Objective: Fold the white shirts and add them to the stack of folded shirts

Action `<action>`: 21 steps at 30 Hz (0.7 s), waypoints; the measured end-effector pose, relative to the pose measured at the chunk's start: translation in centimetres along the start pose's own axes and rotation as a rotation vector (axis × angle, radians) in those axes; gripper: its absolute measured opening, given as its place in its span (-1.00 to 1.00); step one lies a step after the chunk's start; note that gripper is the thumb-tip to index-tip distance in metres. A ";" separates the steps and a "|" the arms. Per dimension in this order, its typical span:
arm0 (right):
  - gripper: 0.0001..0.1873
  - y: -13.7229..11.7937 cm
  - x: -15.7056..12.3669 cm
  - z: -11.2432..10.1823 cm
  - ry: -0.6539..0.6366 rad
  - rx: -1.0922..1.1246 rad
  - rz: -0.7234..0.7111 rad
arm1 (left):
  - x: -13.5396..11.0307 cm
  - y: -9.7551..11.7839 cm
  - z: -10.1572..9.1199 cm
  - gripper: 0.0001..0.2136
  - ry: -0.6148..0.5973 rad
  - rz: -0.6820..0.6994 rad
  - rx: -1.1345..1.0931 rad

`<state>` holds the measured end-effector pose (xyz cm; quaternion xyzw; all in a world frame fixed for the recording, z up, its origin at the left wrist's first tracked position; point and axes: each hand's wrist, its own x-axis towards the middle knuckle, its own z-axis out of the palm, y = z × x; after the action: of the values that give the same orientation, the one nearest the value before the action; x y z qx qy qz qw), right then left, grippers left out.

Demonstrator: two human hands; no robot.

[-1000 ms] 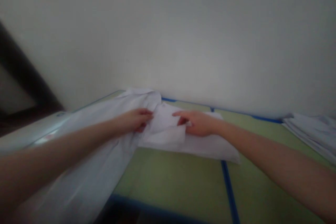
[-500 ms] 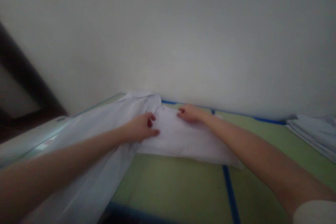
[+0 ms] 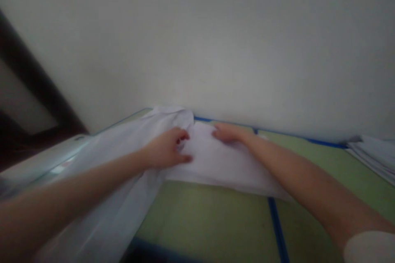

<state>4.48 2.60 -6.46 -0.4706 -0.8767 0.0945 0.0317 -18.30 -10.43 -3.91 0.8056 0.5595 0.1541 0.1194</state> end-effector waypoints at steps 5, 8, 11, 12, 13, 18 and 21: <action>-0.49 0.0 0.6 0.8 -0.087 0.138 0.000 | -2.9 1.4 0.3 -0.64 -0.231 0.450 0.122; -0.52 0.3 1.1 0.6 -0.193 0.148 -0.038 | -2.9 1.4 0.9 -0.76 -0.235 0.485 0.169; -0.51 0.6 1.3 0.2 -0.221 0.126 -0.075 | -2.3 1.4 0.8 -0.80 -0.234 0.502 0.207; -0.51 0.8 1.3 0.0 -0.216 0.125 -0.083 | -2.1 1.5 0.5 -0.80 -0.235 0.514 0.221; -0.52 1.0 1.3 -0.3 -0.209 0.132 -0.088 | -1.8 1.7 0.2 -0.80 -0.229 0.526 0.235; -0.56 1.9 1.2 -2.1 -0.157 0.222 -0.057 | -0.6 1.6 -1.1 -0.85 -0.139 0.557 0.301; -0.56 2.2 1.4 -1.6 -0.075 0.263 -0.058 | -0.7 0.8 -0.3 -0.87 -0.176 0.555 0.322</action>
<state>5.72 5.12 -5.33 -0.4332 -0.8705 0.2250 0.0632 -17.96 -11.30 -3.42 0.9460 0.3233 0.0200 -0.0081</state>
